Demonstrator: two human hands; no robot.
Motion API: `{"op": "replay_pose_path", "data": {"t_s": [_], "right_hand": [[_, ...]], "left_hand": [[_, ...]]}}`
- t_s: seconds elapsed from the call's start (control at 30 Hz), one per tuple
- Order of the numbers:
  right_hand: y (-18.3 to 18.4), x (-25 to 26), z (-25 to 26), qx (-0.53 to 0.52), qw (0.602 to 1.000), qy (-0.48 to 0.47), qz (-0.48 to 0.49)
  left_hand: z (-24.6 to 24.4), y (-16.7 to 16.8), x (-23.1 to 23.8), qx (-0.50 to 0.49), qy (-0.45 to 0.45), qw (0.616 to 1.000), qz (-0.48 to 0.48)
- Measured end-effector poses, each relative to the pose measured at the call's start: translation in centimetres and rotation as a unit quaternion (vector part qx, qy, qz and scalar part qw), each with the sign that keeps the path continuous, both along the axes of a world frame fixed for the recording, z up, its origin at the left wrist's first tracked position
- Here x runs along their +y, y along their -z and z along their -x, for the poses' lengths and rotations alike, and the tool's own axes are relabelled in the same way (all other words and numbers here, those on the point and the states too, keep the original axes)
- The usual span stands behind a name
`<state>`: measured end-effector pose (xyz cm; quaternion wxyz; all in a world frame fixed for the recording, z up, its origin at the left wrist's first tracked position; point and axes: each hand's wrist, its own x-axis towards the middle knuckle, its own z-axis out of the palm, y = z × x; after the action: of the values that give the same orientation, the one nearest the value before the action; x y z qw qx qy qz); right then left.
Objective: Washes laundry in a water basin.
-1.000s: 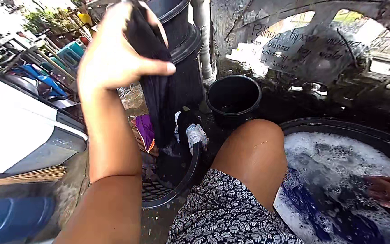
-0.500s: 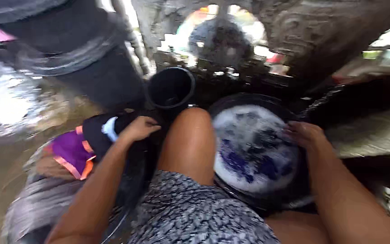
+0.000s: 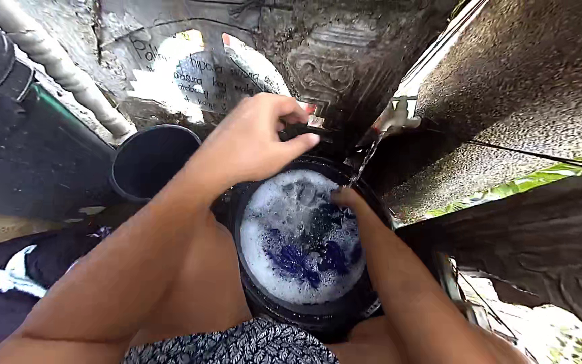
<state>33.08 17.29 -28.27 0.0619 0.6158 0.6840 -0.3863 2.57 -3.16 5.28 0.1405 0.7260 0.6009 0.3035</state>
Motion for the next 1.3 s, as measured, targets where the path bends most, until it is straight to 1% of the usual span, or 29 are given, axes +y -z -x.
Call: {"op": "replay_pose_path", "data": {"t_s": [0.03, 0.07, 0.1, 0.17, 0.2, 0.23, 0.3, 0.33, 0.4, 0.47, 0.5, 0.53, 0.57, 0.63, 0.7, 0.8, 0.9, 0.97, 1.03, 1.1, 1.13, 1.2, 1.27, 1.3], "right_hand": [[2.6, -1.6, -0.3, -0.058, 0.998, -0.022, -0.011], [5.1, -3.5, -0.5, -0.096, 0.995, -0.020, -0.026], [6.8, -5.7, -0.3, -0.117, 0.992, 0.000, -0.042], [8.5, -10.0, 0.9, -0.137, 0.985, 0.050, -0.089], [9.2, -11.5, 1.4, -0.146, 0.983, 0.057, -0.095], [9.9, -12.6, 1.7, -0.155, 0.983, 0.046, -0.085], [10.9, -14.0, 1.9, -0.172, 0.984, -0.011, -0.040], [10.5, -14.0, 2.1, -0.175, 0.984, -0.042, -0.004], [8.6, -12.5, 2.4, -0.144, 0.982, -0.091, 0.080], [6.0, -10.3, 2.6, -0.065, 0.984, -0.102, 0.133], [4.0, -9.1, 2.8, -0.035, 0.982, -0.115, 0.146], [1.8, -7.8, 2.9, -0.023, 0.981, -0.137, 0.136], [-1.0, -6.7, 3.3, -0.021, 0.981, -0.154, 0.118], [-8.1, -5.5, 4.1, -0.002, 0.983, -0.173, 0.062], [-15.7, -6.0, 4.5, 0.043, 0.985, -0.169, 0.009], [-26.5, -7.6, 4.5, 0.091, 0.981, -0.169, -0.039], [-34.8, -9.2, 4.1, 0.126, 0.963, -0.202, -0.123], [-38.9, -10.0, 4.1, 0.156, 0.953, -0.199, -0.169], [-41.7, -10.5, 3.9, 0.185, 0.940, -0.186, -0.217], [-43.4, -10.7, 3.5, 0.202, 0.929, -0.177, -0.253], [-43.8, -10.8, 3.1, 0.201, 0.927, -0.170, -0.267], [-43.4, -10.8, 2.1, 0.195, 0.927, -0.149, -0.284], [-41.5, -10.2, 0.7, 0.197, 0.926, -0.133, -0.294], [-40.3, -9.7, -0.2, 0.204, 0.925, -0.139, -0.288]], "left_hand": [[-1.0, 0.2, 1.5, -0.003, 0.012, 1.000, 0.005], [-1.9, 0.8, 2.8, -0.009, 0.017, 1.000, 0.012], [-2.5, 1.6, 3.7, -0.018, 0.015, 0.999, 0.023], [-3.0, 4.0, 4.7, -0.033, 0.007, 0.998, 0.052], [-3.0, 5.2, 4.9, -0.033, 0.006, 0.997, 0.075], [-2.7, 6.4, 5.0, -0.026, 0.006, 0.994, 0.103], [-2.1, 8.3, 5.4, -0.002, -0.003, 0.988, 0.155], [-1.8, 8.8, 5.8, 0.015, -0.011, 0.986, 0.168], [-1.4, 9.0, 6.7, 0.054, -0.025, 0.981, 0.184], [-1.6, 9.1, 7.5, 0.088, -0.024, 0.976, 0.200], [-1.7, 9.3, 7.8, 0.097, -0.015, 0.973, 0.210], [-1.9, 9.6, 8.1, 0.106, -0.002, 0.969, 0.222], [-2.1, 9.9, 8.2, 0.113, 0.013, 0.965, 0.236], [-2.5, 10.5, 8.2, 0.129, 0.031, 0.959, 0.250], [-3.0, 10.7, 7.6, 0.147, 0.051, 0.951, 0.266], [-3.4, 10.7, 6.8, 0.178, 0.093, 0.934, 0.296], [-3.7, 10.9, 6.6, 0.184, 0.140, 0.928, 0.292], [-3.7, 11.1, 6.8, 0.141, 0.167, 0.940, 0.261], [-3.5, 11.3, 6.9, 0.048, 0.195, 0.955, 0.217], [-3.5, 11.2, 7.2, -0.064, 0.203, 0.961, 0.176], [-3.4, 10.9, 7.3, -0.109, 0.197, 0.959, 0.171], [-2.7, 10.5, 7.2, -0.176, 0.185, 0.951, 0.175], [-1.6, 10.4, 7.1, -0.229, 0.196, 0.940, 0.161], [-0.9, 10.4, 7.1, -0.249, 0.206, 0.935, 0.144]]}}
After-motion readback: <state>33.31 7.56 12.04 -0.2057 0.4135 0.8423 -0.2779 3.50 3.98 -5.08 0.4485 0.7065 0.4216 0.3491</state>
